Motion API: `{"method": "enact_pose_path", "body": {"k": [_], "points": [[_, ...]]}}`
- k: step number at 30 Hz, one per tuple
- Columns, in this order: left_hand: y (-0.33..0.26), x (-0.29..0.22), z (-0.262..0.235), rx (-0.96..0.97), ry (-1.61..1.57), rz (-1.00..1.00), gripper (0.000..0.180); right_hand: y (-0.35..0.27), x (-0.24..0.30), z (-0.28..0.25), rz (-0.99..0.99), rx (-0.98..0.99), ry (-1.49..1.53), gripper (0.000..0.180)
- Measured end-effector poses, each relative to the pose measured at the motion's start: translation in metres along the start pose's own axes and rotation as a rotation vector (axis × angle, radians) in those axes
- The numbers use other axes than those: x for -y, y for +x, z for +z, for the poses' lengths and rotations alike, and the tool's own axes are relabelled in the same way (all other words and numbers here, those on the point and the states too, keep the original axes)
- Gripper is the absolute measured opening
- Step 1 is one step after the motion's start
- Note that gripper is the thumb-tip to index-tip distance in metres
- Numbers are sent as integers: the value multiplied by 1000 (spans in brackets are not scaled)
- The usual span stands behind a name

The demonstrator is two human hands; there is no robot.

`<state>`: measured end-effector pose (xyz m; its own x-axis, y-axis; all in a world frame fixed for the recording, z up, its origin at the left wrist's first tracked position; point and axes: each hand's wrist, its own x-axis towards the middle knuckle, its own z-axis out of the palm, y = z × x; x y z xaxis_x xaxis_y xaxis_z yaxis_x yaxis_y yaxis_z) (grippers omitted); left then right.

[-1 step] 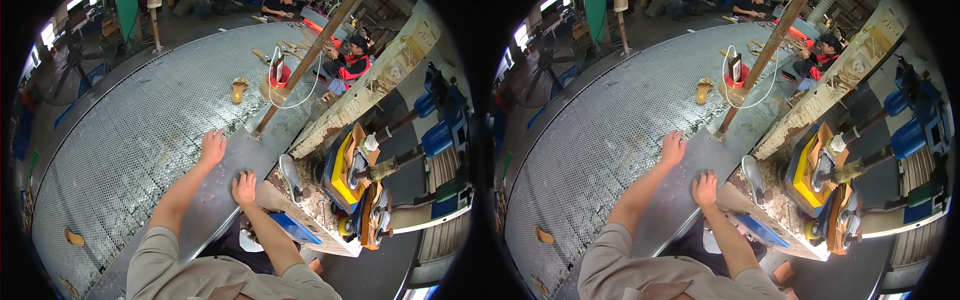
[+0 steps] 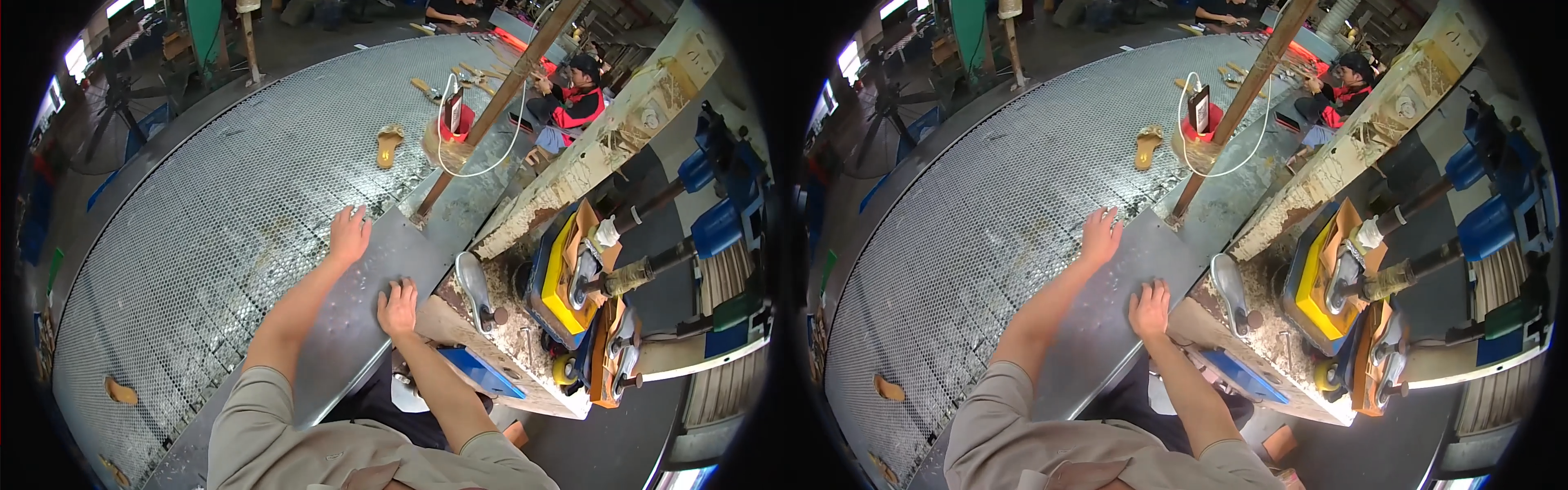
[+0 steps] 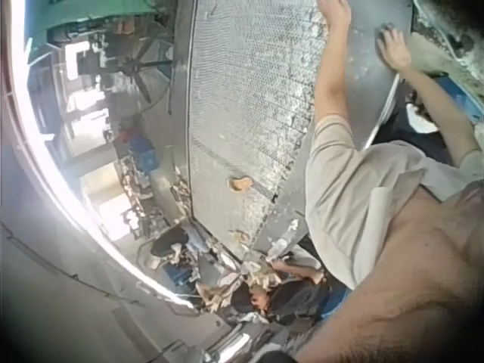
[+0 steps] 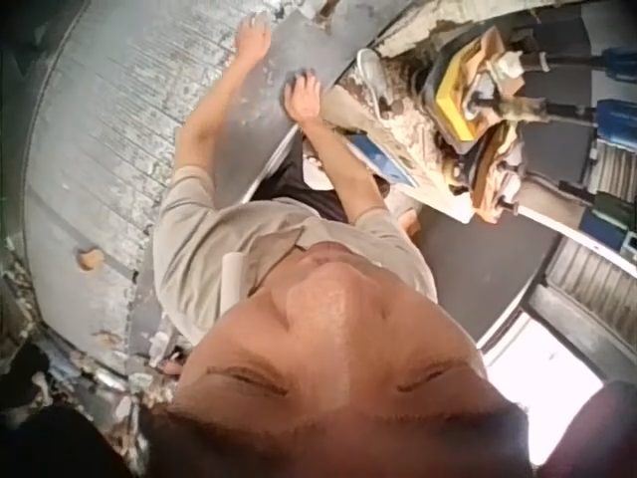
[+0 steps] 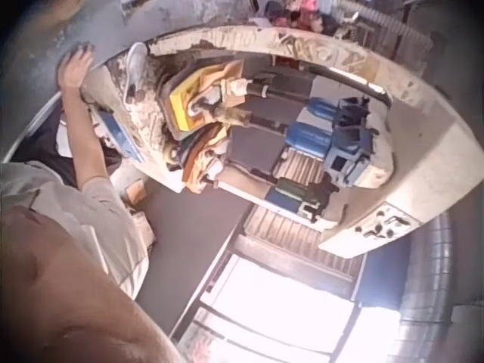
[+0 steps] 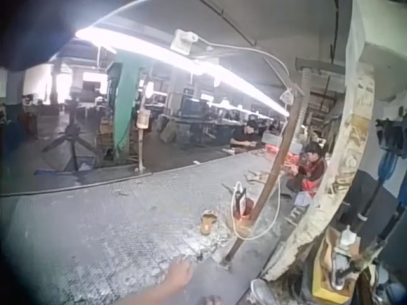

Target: Assembling and finishing shoe components using a circular conveyor system and specialized press machinery.

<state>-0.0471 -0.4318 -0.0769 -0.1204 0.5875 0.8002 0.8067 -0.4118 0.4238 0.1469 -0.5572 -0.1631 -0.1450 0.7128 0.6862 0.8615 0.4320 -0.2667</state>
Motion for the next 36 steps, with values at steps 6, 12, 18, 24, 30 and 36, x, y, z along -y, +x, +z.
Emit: {"method": "enact_pose_path", "body": {"k": [6, 12, 18, 24, 30, 36], "points": [[112, 23, 100, 110, 177, -36, 47, 11, 0, 1, -10, -46, 68, 46], [215, 33, 205, 176, 266, -204, 40, 27, -6, -1, 8, -39, 91, 45], [274, 54, 283, 94, 301, -339, 29, 44, -21, -3, 68, -38, 89, 45], [284, 148, 243, 141, 48, -556, 37, 60, -16, -13, 59, 37, 146, 45], [169, 67, 153, -53, -853, -645, 38, 49, -31, -37, 50, -68, 165, 49], [14, 20, -13, 62, -1312, -806, 26, 21, -34, -187, 314, -433, 13, 50]]}}
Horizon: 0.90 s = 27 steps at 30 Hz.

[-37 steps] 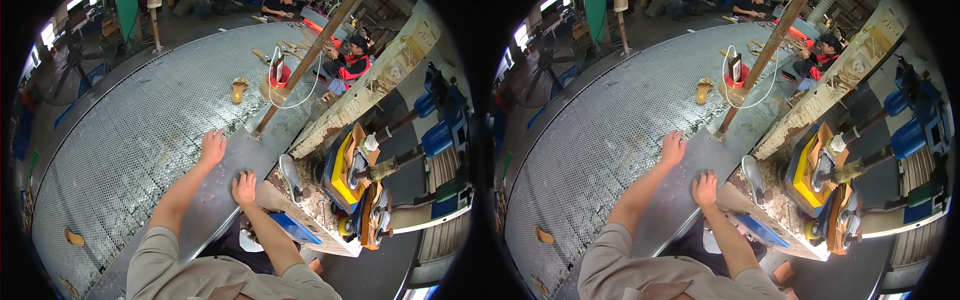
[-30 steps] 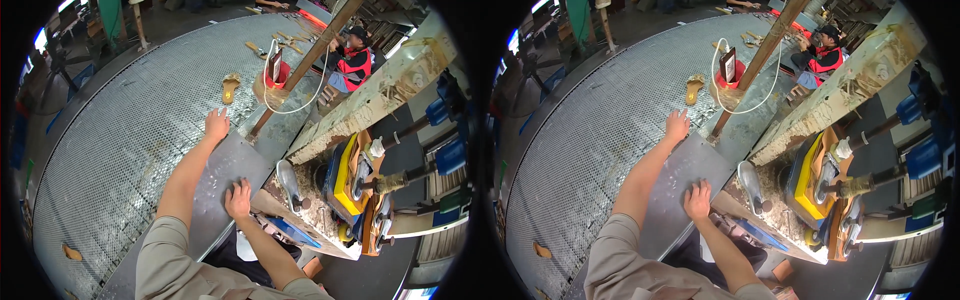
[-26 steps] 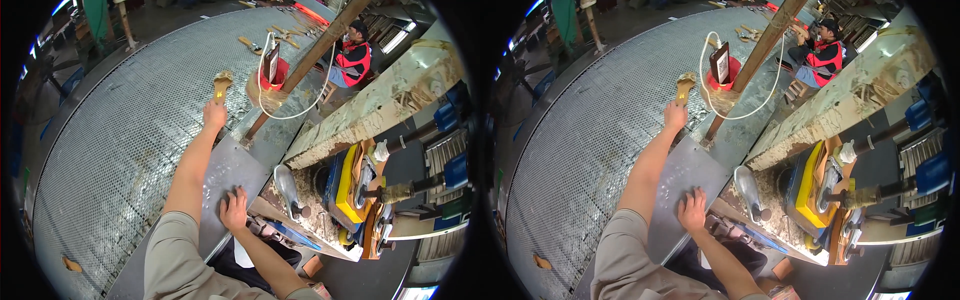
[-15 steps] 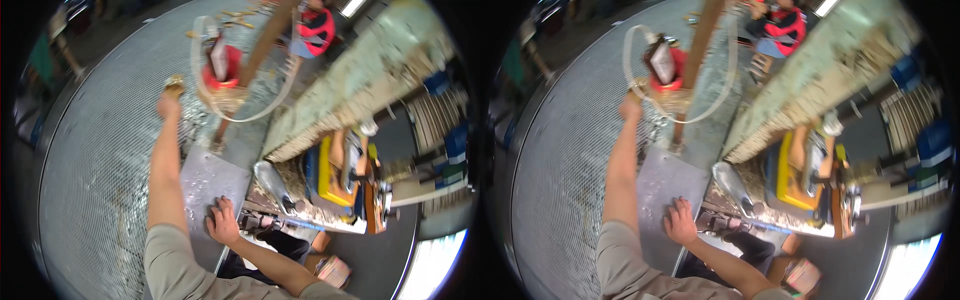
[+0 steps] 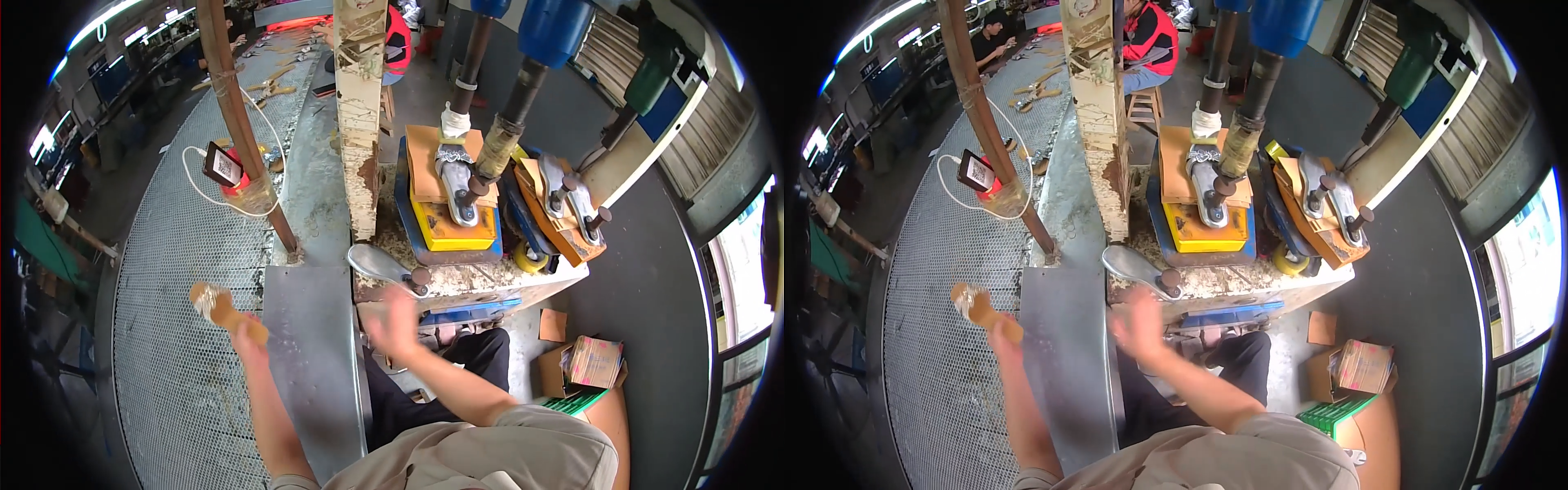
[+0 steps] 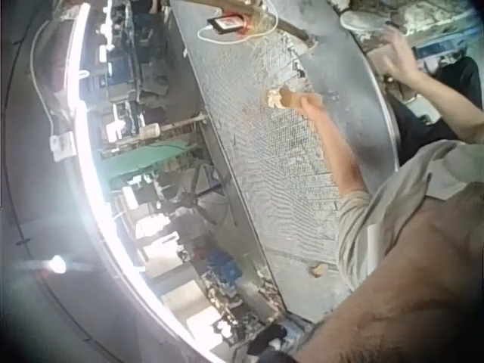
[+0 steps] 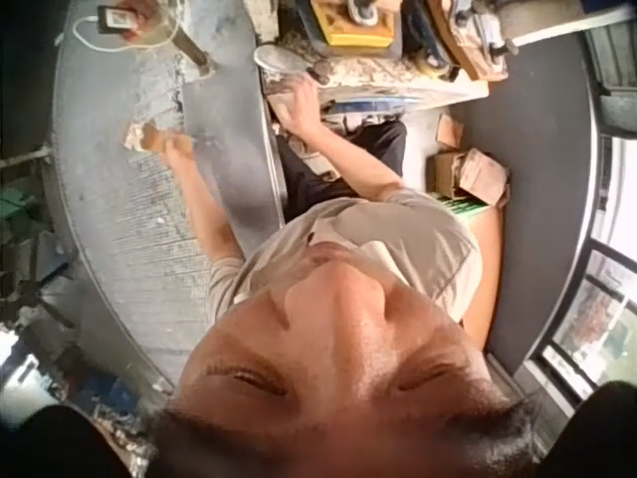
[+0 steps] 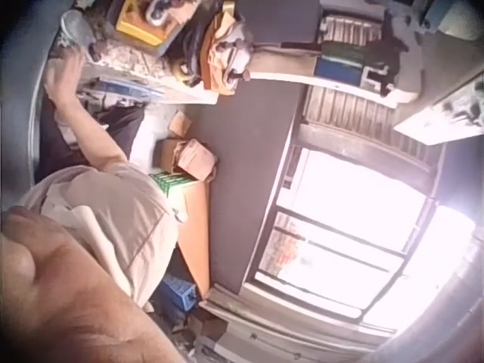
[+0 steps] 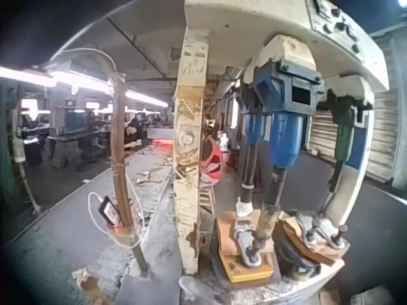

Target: Assembling and finishing shoe components using a circular conveyor system and specialized press machinery.

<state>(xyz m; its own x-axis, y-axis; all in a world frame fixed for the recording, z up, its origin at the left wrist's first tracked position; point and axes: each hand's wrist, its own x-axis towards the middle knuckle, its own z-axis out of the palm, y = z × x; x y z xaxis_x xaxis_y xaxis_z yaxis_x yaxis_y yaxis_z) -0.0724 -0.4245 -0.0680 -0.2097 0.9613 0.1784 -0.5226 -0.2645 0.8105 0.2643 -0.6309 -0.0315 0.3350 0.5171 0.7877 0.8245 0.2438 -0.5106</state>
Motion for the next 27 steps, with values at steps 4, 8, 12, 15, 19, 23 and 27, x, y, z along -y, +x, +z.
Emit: {"method": "enact_pose_path", "body": {"k": [4, 8, 12, 15, 19, 23, 27], "points": [[-88, -5, 1, -40, -237, -126, 27, 90, -74, -97, -42, -570, -373, 63], [-158, 24, 59, 0, -251, -239, 39, 140, -128, -106, 218, -386, -570, 76], [-209, 54, 110, 118, -253, -335, 44, 159, -146, -93, 328, -391, -620, 65], [-239, 71, 130, 211, -284, -367, 49, 141, -156, -105, 227, -438, -488, 59], [-266, 82, 127, 147, -250, -342, 61, 56, -63, -124, 171, -265, -68, 60], [-308, 83, 133, 254, -303, -407, 73, -69, -7, -105, 204, -45, 136, 62], [-340, 54, 110, 113, -467, -324, 73, -124, 97, -82, 388, 364, 388, 66]]}}
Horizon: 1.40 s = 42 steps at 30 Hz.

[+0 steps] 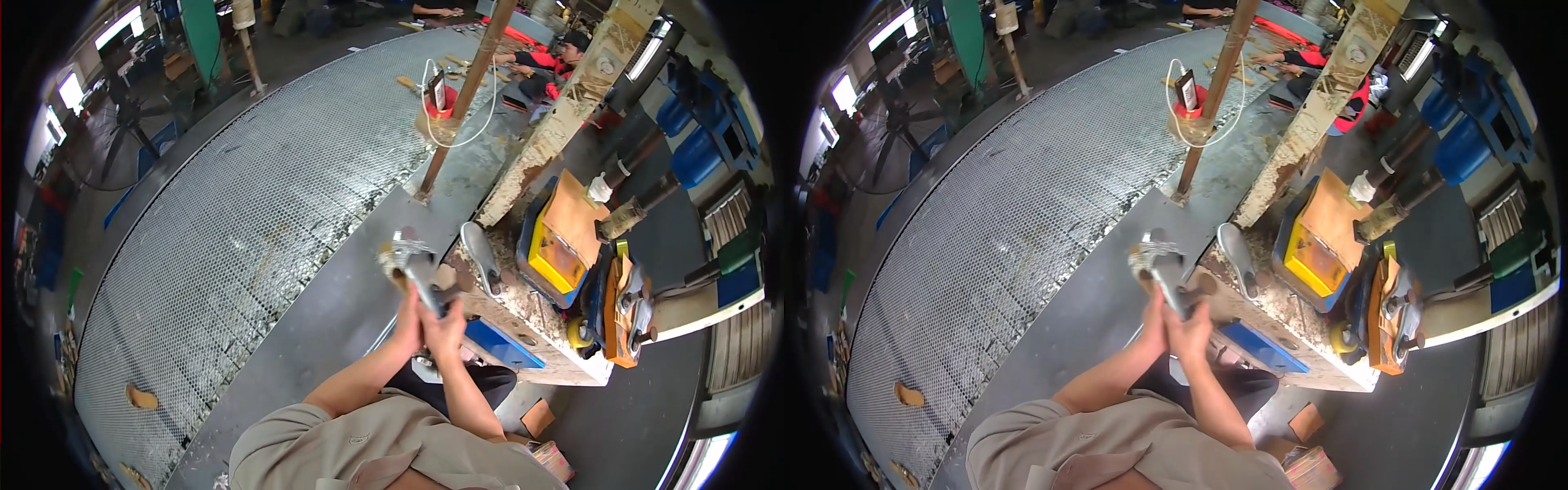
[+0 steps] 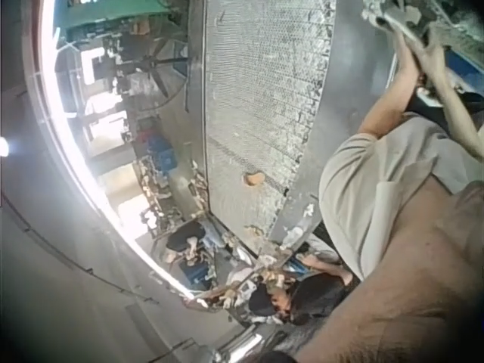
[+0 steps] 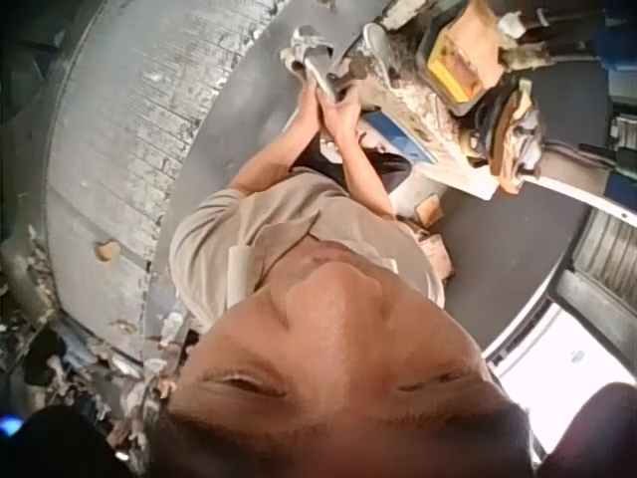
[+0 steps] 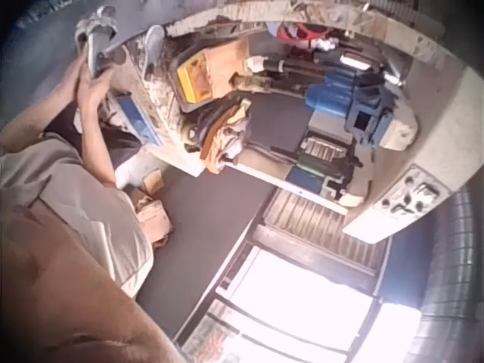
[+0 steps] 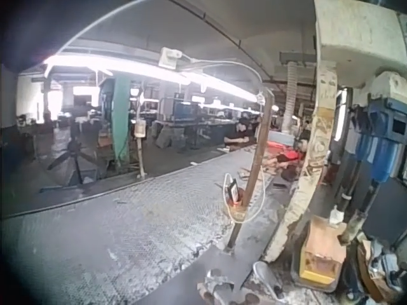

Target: Assembling and finishing shoe components using a circular conveyor system and specialized press machinery.

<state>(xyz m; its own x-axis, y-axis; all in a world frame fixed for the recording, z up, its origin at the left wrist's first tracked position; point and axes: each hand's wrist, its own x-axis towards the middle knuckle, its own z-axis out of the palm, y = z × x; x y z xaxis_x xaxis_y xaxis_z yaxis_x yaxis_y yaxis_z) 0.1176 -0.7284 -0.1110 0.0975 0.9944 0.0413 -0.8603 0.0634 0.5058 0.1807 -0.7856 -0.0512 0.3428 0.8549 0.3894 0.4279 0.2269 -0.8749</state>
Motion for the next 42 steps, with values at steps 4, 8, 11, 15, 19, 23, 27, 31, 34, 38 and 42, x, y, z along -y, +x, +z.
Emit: {"method": "enact_pose_path", "body": {"k": [4, 8, 11, 15, 19, 23, 27, 31, 34, 38, 42], "points": [[-34, -74, -51, -144, -48, 139, 58, -28, 13, 59, -26, 266, -11, 70], [-67, -154, -130, -230, -132, 487, 55, -69, 30, 96, -100, 580, 87, 73], [-94, -238, -223, -365, -209, 814, 53, -108, 43, 89, -208, 711, 146, 67], [-147, -280, -284, -1283, -57, 629, 61, -133, 16, 57, -221, 698, 172, 62], [-180, -210, -277, -998, 72, 863, 71, -154, 12, 42, -161, 771, 221, 62], [-137, -164, -179, -470, -126, 623, 72, -144, 9, 44, -257, 750, 172, 69], [-110, -120, -97, -279, -70, 376, 69, -116, 9, 48, -279, 511, 92, 72], [-83, -81, -36, 39, -18, 214, 64, -64, 9, 31, -289, 313, 96, 71], [-57, -62, -16, 170, 61, 136, 66, -40, 2, 6, -308, 246, 85, 70], [-25, -28, 13, 294, 123, 3, 67, -9, -14, -25, -428, 18, 81, 70], [-11, -14, 80, 456, 153, -107, 58, 18, -12, -55, -360, -242, 31, 64]]}}
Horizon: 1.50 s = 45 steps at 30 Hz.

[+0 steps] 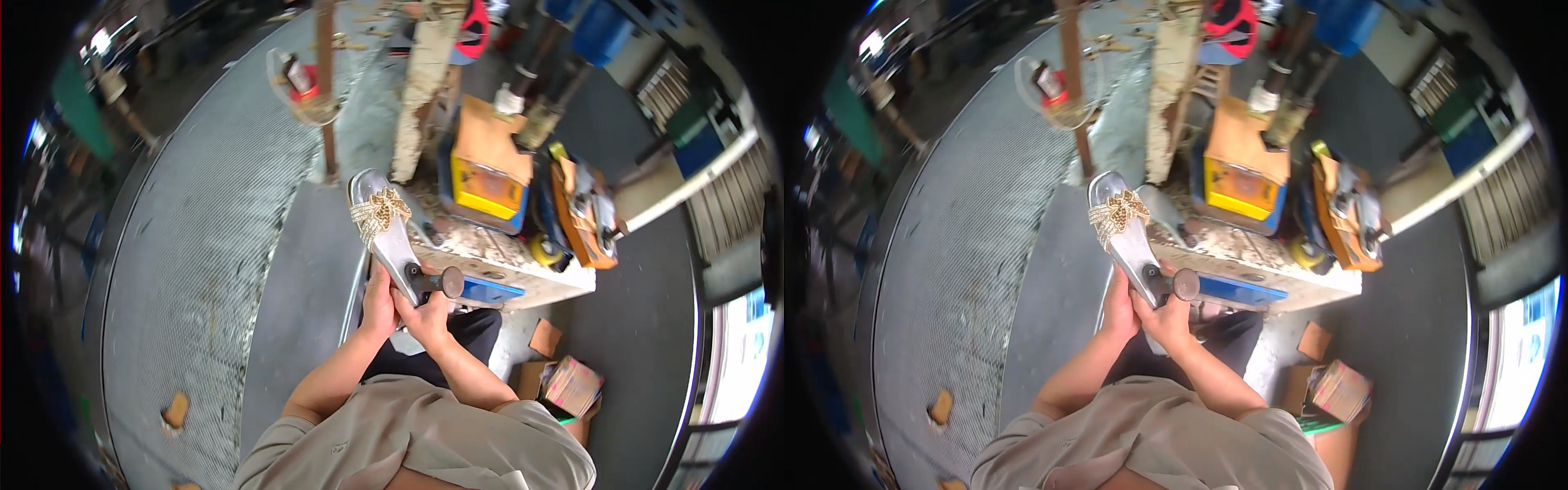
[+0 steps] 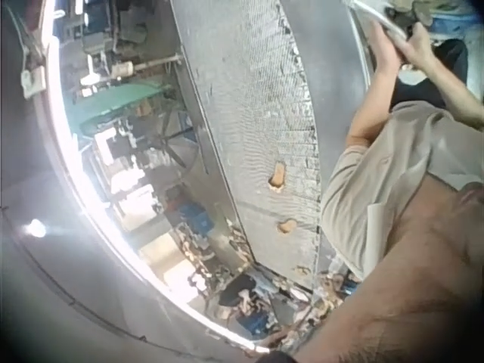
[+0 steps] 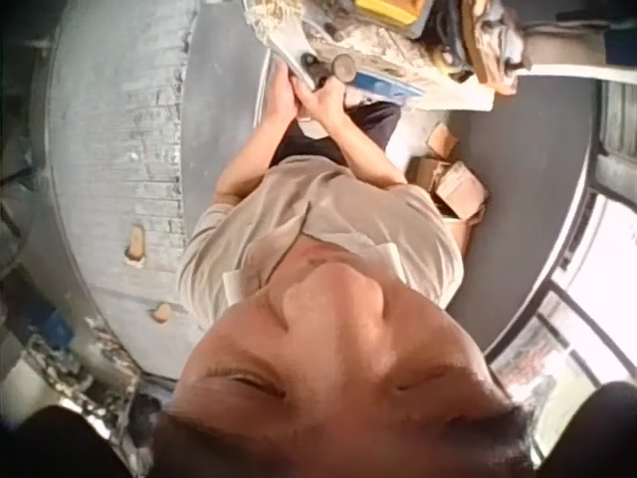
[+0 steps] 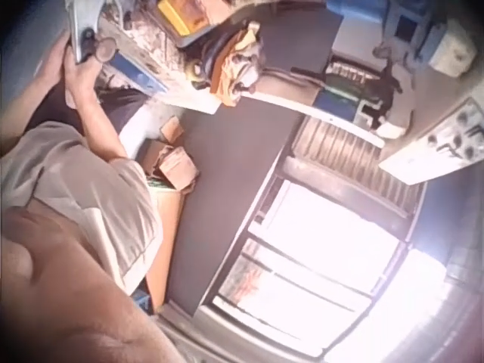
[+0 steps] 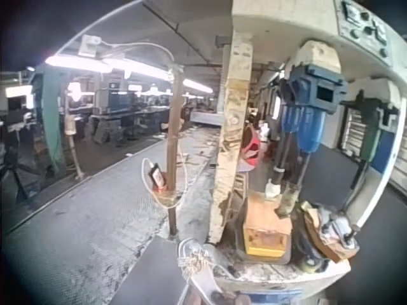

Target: Assembling and finishing shoe components using a circular conveyor system and specialized press machinery.

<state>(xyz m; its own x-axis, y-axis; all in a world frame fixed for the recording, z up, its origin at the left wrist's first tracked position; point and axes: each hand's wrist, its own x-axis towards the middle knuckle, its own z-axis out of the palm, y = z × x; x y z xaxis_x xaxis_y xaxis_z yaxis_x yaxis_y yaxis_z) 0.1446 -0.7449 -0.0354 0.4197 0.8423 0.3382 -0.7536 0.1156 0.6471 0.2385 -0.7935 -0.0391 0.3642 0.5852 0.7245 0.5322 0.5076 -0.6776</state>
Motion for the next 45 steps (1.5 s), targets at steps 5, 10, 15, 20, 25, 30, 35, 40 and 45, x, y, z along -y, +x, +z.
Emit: {"method": "enact_pose_path", "body": {"k": [5, 10, 15, 20, 25, 30, 35, 40, 45], "points": [[47, 41, 21, 89, -46, -189, 57, 31, -13, -36, 77, -176, -8, 59], [68, 59, 24, 119, 133, -180, 75, 96, -40, -68, 189, -355, -190, 56], [38, 62, -58, -101, 278, -212, 78, 190, -115, -92, 50, -460, -536, 47], [0, 52, -97, -241, 376, -314, 78, 229, -170, -78, -40, -552, -756, 51], [-18, 53, -126, -311, 413, -318, 80, 258, -186, -74, -35, -566, -865, 55], [-27, 48, -131, -362, 464, -353, 81, 265, -189, -72, 18, -573, -930, 60], [-24, 49, -134, -382, 469, -360, 79, 271, -191, -66, 63, -541, -996, 62], [-39, 42, -144, -426, 513, -296, 76, 239, -149, -57, 92, -541, -1009, 95], [-30, 2, -152, -541, 672, -11, 67, 111, -83, 21, -341, -134, -495, 71]]}}
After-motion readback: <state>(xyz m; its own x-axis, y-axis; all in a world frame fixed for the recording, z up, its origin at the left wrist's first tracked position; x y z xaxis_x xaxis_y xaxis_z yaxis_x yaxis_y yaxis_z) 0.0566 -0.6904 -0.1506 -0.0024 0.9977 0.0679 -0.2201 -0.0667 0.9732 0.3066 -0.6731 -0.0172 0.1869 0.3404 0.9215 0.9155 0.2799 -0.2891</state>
